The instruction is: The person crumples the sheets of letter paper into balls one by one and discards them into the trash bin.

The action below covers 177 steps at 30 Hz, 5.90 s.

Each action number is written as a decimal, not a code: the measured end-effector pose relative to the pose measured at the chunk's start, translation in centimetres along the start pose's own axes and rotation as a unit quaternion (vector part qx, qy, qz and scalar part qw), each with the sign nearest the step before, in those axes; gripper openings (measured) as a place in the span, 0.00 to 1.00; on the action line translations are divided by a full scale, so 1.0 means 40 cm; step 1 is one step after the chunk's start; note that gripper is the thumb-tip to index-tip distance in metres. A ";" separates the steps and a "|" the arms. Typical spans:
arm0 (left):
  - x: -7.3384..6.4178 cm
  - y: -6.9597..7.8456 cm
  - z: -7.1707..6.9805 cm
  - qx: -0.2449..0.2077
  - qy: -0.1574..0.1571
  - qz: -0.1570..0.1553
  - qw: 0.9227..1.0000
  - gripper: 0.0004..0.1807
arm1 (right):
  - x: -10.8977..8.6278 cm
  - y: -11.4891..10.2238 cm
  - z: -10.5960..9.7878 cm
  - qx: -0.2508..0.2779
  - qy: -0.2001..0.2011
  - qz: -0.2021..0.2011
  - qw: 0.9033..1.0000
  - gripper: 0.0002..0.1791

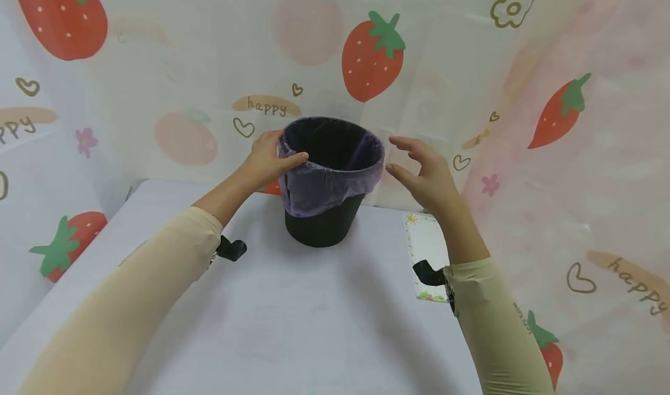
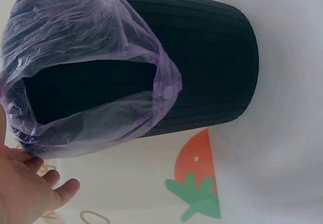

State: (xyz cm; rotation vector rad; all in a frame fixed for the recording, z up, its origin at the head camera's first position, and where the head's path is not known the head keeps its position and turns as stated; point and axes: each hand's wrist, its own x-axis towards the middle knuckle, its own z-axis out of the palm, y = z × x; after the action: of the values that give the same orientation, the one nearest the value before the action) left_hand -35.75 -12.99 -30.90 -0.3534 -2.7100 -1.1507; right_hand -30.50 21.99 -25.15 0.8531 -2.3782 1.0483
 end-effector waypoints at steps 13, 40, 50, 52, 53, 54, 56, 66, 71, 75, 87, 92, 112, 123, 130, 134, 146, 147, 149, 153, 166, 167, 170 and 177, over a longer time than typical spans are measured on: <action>-0.015 -0.009 0.031 -0.049 0.056 0.019 0.997 0.56 | -0.160 0.056 0.003 -0.047 0.025 -0.006 0.999 0.29; -0.250 0.117 0.192 -0.045 0.137 0.243 0.959 0.25 | -0.431 0.285 0.049 -0.067 -0.001 0.128 0.990 0.28; -0.328 0.143 0.335 -0.013 0.111 0.275 0.955 0.25 | -0.501 0.369 0.026 -0.080 -0.040 0.214 0.973 0.30; -0.331 0.147 0.361 -0.022 0.075 0.265 0.961 0.25 | -0.511 0.385 0.021 -0.079 -0.050 0.228 0.969 0.30; -0.331 0.150 0.373 -0.028 0.055 0.257 0.964 0.24 | -0.514 0.393 0.018 -0.080 -0.055 0.233 0.968 0.31; -0.330 0.151 0.384 -0.031 0.036 0.249 0.967 0.24 | -0.518 0.402 0.015 -0.083 -0.062 0.238 0.966 0.31; -0.325 0.151 0.411 -0.035 -0.001 0.232 0.972 0.23 | -0.527 0.420 0.008 -0.091 -0.076 0.253 0.960 0.32; -0.281 0.122 0.549 -0.020 -0.167 0.154 0.974 0.26 | -0.579 0.524 -0.019 -0.107 -0.152 0.297 0.936 0.36; -0.269 0.113 0.591 -0.028 -0.215 0.110 0.970 0.27 | -0.595 0.538 -0.013 -0.058 -0.171 0.332 0.926 0.42; -0.264 0.115 0.607 -0.047 -0.227 0.087 0.969 0.28 | -0.605 0.540 0.004 -0.060 -0.180 0.332 0.924 0.40; -0.252 0.088 0.655 -0.005 -0.229 0.082 0.970 0.29 | -0.599 0.484 0.059 -0.089 -0.180 0.287 0.937 0.34; -0.248 0.080 0.669 0.008 -0.216 0.093 0.972 0.28 | -0.602 0.459 0.075 -0.096 -0.183 0.292 0.934 0.34; -0.236 0.031 0.691 0.010 -0.207 0.083 0.975 0.37 | -0.593 0.310 0.198 -0.165 -0.192 0.239 0.937 0.32; -0.258 0.028 0.651 0.054 -0.227 0.091 0.968 0.43 | -0.592 0.236 0.225 -0.178 -0.198 0.234 0.935 0.35; -0.276 0.027 0.666 0.126 -0.265 0.117 0.949 0.42 | -0.571 0.272 0.142 -0.059 -0.212 0.297 0.929 0.29; -0.277 0.028 0.658 0.142 -0.278 0.120 0.942 0.40 | -0.518 0.337 0.095 -0.032 -0.184 0.285 0.940 0.31; -0.260 0.008 0.610 0.107 -0.316 0.144 0.932 0.41 | -0.446 0.500 0.075 -0.046 -0.143 0.362 0.920 0.36; -0.262 0.007 0.609 0.105 -0.317 0.143 0.932 0.41 | -0.446 0.507 0.079 -0.046 -0.145 0.366 0.918 0.37; -0.265 0.005 0.607 0.101 -0.315 0.140 0.933 0.41 | -0.447 0.522 0.087 -0.039 -0.152 0.367 0.917 0.40; -0.268 0.003 0.602 0.095 -0.310 0.135 0.936 0.41 | -0.449 0.548 0.102 -0.033 -0.164 0.369 0.914 0.45; -0.268 0.003 0.600 0.087 -0.297 0.136 0.941 0.43 | -0.443 0.561 0.119 -0.088 -0.220 0.364 0.901 0.52; -0.268 0.003 0.599 0.087 -0.297 0.134 0.941 0.44 | -0.442 0.561 0.121 -0.090 -0.221 0.363 0.901 0.52; -0.267 0.004 0.597 0.090 -0.297 0.131 0.942 0.44 | -0.438 0.562 0.126 -0.091 -0.222 0.365 0.899 0.51; -0.270 0.004 0.599 0.088 -0.298 0.128 0.942 0.43 | -0.438 0.550 0.134 -0.055 -0.179 0.359 0.914 0.50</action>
State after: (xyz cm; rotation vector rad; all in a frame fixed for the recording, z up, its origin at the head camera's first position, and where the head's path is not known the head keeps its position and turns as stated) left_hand -27.00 2.87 -49.94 -1.1519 -3.0918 -0.8147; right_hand -33.05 36.05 -49.95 0.0997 -3.1426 1.0458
